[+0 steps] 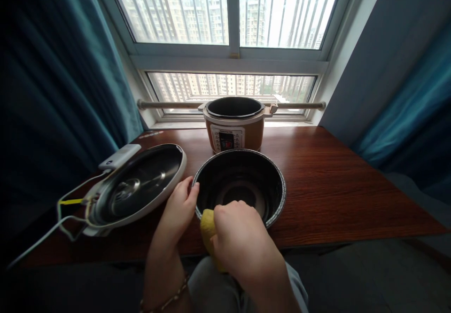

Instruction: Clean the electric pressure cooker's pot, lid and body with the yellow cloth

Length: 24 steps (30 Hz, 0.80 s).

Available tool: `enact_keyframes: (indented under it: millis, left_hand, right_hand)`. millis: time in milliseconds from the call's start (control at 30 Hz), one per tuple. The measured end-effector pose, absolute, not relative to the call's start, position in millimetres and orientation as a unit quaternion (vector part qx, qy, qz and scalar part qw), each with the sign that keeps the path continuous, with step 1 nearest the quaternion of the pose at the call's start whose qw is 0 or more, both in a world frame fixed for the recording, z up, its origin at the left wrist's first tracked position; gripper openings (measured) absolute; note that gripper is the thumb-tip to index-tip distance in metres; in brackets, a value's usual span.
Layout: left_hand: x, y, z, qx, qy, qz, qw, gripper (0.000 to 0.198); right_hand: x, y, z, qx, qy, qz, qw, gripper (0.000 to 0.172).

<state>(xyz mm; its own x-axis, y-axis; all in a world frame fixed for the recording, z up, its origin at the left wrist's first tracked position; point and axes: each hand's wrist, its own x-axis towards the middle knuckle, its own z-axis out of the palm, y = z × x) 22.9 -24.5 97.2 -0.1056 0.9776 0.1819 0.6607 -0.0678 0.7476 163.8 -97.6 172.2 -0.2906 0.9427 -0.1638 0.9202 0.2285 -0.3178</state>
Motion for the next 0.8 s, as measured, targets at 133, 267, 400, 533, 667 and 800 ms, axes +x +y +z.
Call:
enact_keyframes:
  millis: [133, 267, 400, 533, 667, 800]
  left_hand:
    - [20.8, -29.3, 100.1, 0.621, 0.655, 0.387, 0.190, 0.049]
    - [15.8, -38.6, 110.3, 0.606, 0.660, 0.416, 0.153, 0.047]
    - [12.2, -48.4, 122.8, 0.601, 0.642, 0.457, 0.133, 0.041]
    - [12.0, -62.5, 137.0, 0.587, 0.623, 0.500, 0.134, 0.035]
    - [16.9, -79.9, 149.0, 0.578, 0.664, 0.438, 0.181, 0.034]
    - [26.1, -84.8, 148.0, 0.650, 0.606, 0.256, 0.381, 0.036]
  right_hand:
    - [170.6, -105.4, 165.2, -0.583, -0.791, 0.172, 0.074, 0.021]
    - [173.7, -109.9, 158.9, -0.584, -0.780, 0.187, 0.126, 0.018]
    - [166.4, -111.0, 160.5, -0.549, -0.796, 0.201, 0.158, 0.025]
    - [169.6, -112.1, 163.7, -0.471, -0.806, 0.286, 0.216, 0.039]
    - [198.0, -109.5, 158.1, -0.461, -0.778, 0.313, 0.291, 0.037]
    - [228.5, -92.2, 133.6, -0.675, -0.623, 0.104, 0.380, 0.032]
